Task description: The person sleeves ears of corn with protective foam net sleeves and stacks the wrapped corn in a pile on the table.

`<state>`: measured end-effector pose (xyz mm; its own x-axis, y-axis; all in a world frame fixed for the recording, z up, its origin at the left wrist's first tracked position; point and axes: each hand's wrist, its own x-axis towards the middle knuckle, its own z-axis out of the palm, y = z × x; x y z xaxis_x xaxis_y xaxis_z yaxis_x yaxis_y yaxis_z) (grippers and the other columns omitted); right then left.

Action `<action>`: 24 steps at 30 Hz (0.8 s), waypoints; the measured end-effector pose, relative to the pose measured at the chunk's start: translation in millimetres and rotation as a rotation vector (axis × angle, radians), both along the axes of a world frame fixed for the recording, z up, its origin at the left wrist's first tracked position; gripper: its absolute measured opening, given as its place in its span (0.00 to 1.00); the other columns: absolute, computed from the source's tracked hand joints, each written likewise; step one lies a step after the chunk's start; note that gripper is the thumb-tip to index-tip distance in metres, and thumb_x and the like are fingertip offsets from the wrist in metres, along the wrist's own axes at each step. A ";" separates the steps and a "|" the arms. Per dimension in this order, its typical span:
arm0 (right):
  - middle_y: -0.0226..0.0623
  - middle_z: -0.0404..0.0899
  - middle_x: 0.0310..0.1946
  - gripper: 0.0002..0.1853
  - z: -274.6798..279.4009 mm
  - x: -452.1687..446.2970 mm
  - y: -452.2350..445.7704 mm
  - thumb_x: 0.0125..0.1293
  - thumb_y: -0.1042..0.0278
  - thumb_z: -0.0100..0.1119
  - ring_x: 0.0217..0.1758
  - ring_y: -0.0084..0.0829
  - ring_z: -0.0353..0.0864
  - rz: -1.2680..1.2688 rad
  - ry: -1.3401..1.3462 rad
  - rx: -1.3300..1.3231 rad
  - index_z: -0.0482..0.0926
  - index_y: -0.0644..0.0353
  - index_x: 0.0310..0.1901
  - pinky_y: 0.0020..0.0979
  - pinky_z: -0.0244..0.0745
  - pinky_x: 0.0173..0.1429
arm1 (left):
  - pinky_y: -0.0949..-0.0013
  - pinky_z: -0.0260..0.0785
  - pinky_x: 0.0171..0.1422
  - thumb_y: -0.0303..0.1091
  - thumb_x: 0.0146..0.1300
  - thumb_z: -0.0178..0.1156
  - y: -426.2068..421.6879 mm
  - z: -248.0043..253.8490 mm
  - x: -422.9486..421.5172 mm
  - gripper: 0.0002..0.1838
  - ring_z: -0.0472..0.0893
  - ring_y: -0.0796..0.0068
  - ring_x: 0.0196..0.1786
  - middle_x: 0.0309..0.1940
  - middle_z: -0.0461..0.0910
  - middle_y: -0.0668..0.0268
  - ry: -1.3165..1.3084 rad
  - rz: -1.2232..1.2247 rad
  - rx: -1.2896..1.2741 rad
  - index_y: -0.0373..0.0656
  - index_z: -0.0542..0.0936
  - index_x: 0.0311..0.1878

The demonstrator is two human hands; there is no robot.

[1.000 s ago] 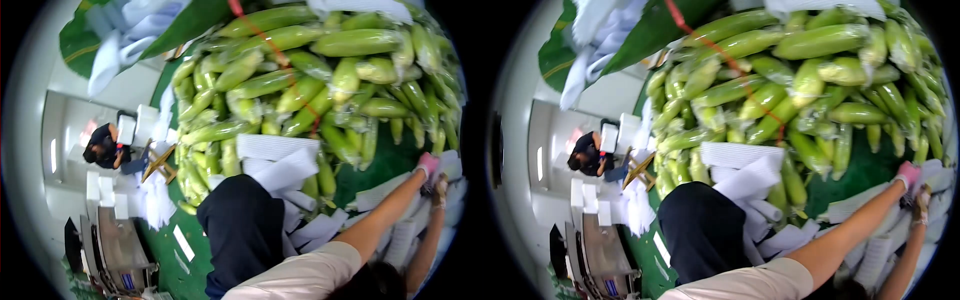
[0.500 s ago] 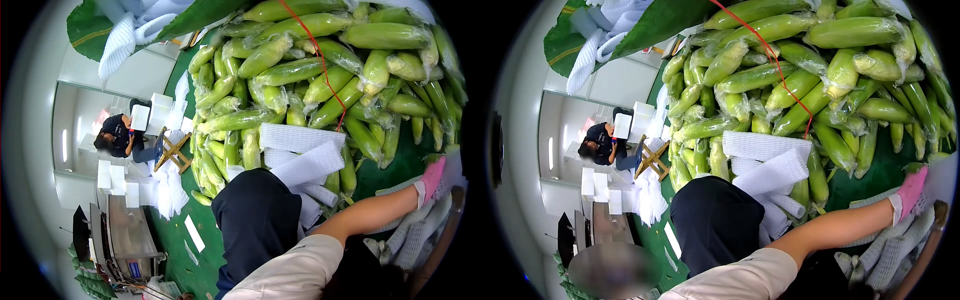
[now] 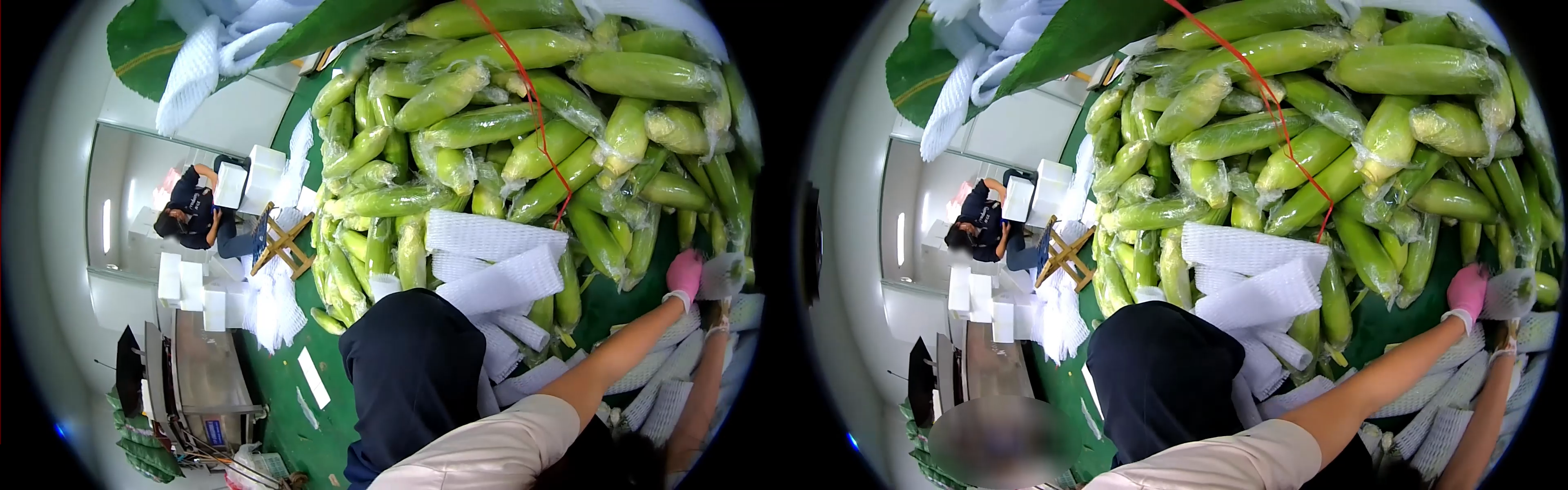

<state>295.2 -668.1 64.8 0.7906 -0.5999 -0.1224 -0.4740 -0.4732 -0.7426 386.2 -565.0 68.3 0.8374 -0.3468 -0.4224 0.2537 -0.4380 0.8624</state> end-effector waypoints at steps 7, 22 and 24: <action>0.37 0.70 0.58 0.25 67.8 -54.5 9.4 0.64 0.52 0.49 0.63 0.32 0.65 0.040 -0.146 0.156 0.71 0.59 0.58 0.34 0.55 0.69 | 0.53 0.69 0.46 0.37 0.63 0.46 21.9 48.2 -28.8 0.09 0.75 0.50 0.40 0.32 0.74 0.51 -0.231 -0.244 -0.154 0.41 0.70 0.35; 0.48 0.61 0.64 0.35 232.9 -388.6 135.5 0.60 0.68 0.58 0.66 0.45 0.61 -0.394 0.727 -0.739 0.57 0.59 0.68 0.40 0.57 0.68 | 0.57 0.73 0.46 0.58 0.55 0.55 161.8 170.3 23.8 0.29 0.81 0.52 0.40 0.34 0.81 0.52 -0.199 -2.105 0.725 0.36 0.79 0.40; 0.50 0.58 0.66 0.32 233.0 -402.2 120.5 0.63 0.68 0.56 0.69 0.47 0.58 -0.573 0.697 -0.706 0.56 0.63 0.67 0.38 0.54 0.70 | 0.57 0.73 0.47 0.57 0.53 0.58 215.0 129.8 10.3 0.31 0.80 0.52 0.43 0.38 0.81 0.51 -0.362 -1.908 0.683 0.36 0.76 0.47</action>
<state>-107.1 -547.6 297.8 0.2711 -0.9591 0.0811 -0.9587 -0.2616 0.1115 396.4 -350.0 198.1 -0.2549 -0.5881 -0.7676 -0.9224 -0.0904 0.3756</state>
